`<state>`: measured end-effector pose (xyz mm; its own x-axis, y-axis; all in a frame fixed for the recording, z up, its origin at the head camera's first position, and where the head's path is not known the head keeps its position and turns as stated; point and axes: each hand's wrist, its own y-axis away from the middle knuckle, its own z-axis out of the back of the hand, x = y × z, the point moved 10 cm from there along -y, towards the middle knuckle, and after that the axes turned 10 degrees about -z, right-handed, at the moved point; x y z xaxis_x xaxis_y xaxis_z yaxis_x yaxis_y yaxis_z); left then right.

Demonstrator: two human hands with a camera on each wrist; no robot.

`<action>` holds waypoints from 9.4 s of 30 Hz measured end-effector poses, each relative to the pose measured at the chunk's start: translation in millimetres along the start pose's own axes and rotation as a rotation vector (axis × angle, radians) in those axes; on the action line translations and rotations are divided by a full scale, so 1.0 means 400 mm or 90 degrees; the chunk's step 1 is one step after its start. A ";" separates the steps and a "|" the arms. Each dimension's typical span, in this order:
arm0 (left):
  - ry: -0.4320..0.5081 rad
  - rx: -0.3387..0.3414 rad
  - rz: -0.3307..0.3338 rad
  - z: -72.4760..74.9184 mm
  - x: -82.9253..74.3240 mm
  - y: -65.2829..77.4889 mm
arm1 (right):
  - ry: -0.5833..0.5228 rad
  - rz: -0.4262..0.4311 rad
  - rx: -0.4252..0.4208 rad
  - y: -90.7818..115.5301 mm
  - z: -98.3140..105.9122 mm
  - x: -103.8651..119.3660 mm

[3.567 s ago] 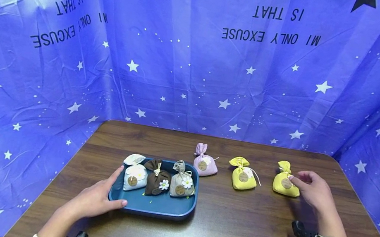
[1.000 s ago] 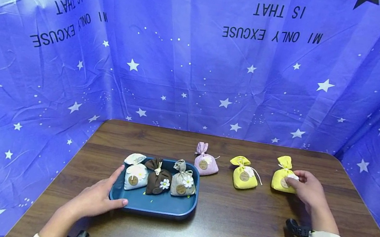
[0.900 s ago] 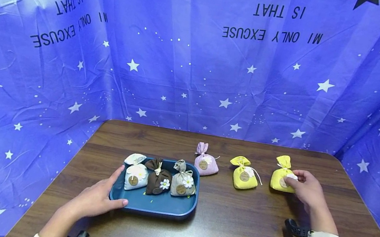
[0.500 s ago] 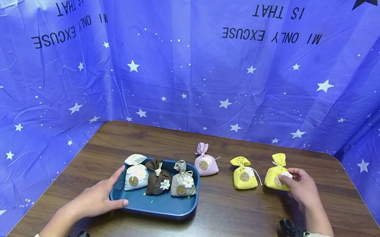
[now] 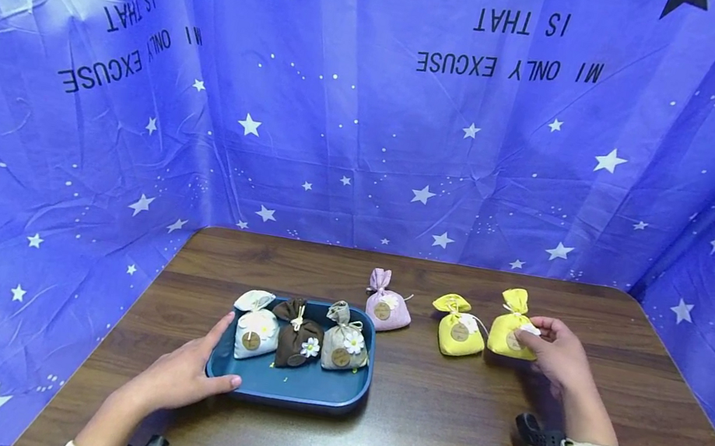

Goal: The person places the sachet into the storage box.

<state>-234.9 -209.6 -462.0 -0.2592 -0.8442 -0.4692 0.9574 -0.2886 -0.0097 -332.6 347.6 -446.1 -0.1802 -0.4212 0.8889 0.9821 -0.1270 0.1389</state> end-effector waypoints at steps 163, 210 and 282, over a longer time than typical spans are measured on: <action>-0.005 -0.009 -0.010 0.005 -0.003 0.003 | -0.020 0.182 0.212 0.253 -0.765 0.405; -0.003 -0.020 -0.027 0.002 -0.004 0.001 | 0.143 0.299 0.199 0.318 -0.892 0.449; -0.007 -0.003 -0.013 0.002 0.000 0.001 | 0.081 0.024 -0.005 -0.011 -0.173 0.081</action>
<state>-234.6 -210.1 -461.4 -0.2800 -0.8429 -0.4595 0.9525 -0.3038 -0.0231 -346.7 272.3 -448.0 -0.1498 -0.5357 0.8310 0.9879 -0.1160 0.1033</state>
